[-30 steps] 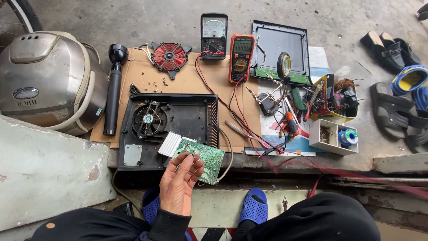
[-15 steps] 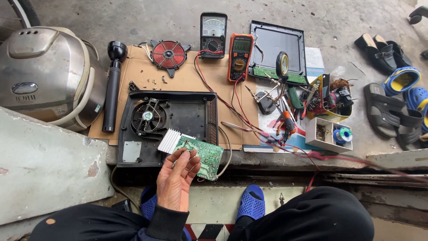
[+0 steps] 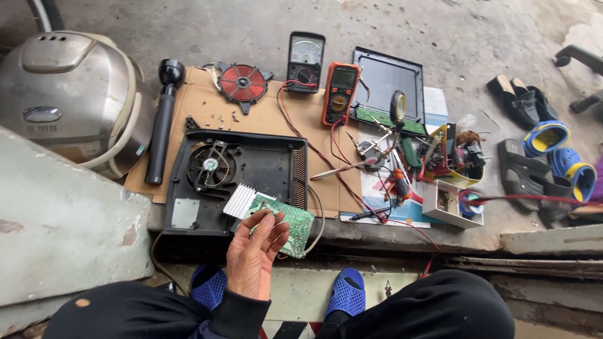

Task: Desoldering components from a circuit board and testing with a multimeter during an electronics repair.

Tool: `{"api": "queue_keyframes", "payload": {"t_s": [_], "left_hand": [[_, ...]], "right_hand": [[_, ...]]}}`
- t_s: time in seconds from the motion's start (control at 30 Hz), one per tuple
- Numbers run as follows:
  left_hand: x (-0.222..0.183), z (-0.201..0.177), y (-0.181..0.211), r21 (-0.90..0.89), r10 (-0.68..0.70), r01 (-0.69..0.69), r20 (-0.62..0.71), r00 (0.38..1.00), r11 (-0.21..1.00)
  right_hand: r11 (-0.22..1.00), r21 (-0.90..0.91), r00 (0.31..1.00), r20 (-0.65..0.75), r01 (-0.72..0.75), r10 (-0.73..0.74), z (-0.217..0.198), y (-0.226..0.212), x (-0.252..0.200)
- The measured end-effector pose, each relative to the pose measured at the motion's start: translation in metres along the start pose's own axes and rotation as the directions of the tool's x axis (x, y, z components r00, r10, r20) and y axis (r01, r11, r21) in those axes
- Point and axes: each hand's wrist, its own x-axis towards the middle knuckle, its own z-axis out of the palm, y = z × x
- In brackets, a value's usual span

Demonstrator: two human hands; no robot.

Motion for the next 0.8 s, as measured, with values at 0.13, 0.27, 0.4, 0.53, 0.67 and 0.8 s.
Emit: {"api": "queue_keyframes", "payload": {"t_s": [0.13, 0.27, 0.4, 0.53, 0.67, 0.8], "left_hand": [[-0.002, 0.001, 0.000, -0.022, -0.003, 0.004, 0.019, 1.000, 1.000], [-0.012, 0.007, 0.007, 0.017, -0.037, 0.038, -0.067, 0.997, 0.999], [-0.001, -0.007, -0.003, 0.005, -0.051, 0.052, -0.077, 0.996, 0.999], [0.031, -0.040, -0.033, 0.012, -0.097, 0.098, -0.074, 0.992, 0.995], [0.075, -0.098, -0.081, 0.000, -0.147, 0.147, -0.081, 0.986, 0.989], [0.119, -0.152, -0.145, 0.127, -0.020, 0.067, -0.342, 0.940, 0.990]], "right_hand": [[0.997, -0.067, 0.999, -0.012, 0.033, -0.034, 0.037, 0.015, 0.013], [0.990, -0.124, 0.996, -0.041, 0.069, -0.075, 0.096, 0.064, 0.044], [0.939, 0.282, 0.976, -0.036, -0.195, 0.213, 0.189, 0.151, 0.093], [0.861, 0.301, 0.890, -0.075, -0.409, 0.449, 0.275, 0.205, 0.139], [0.622, 0.559, 0.725, -0.054, -0.548, 0.687, 0.356, 0.262, 0.191], [0.544, 0.553, 0.573, -0.140, -0.631, 0.807, 0.396, 0.321, 0.244]]}}
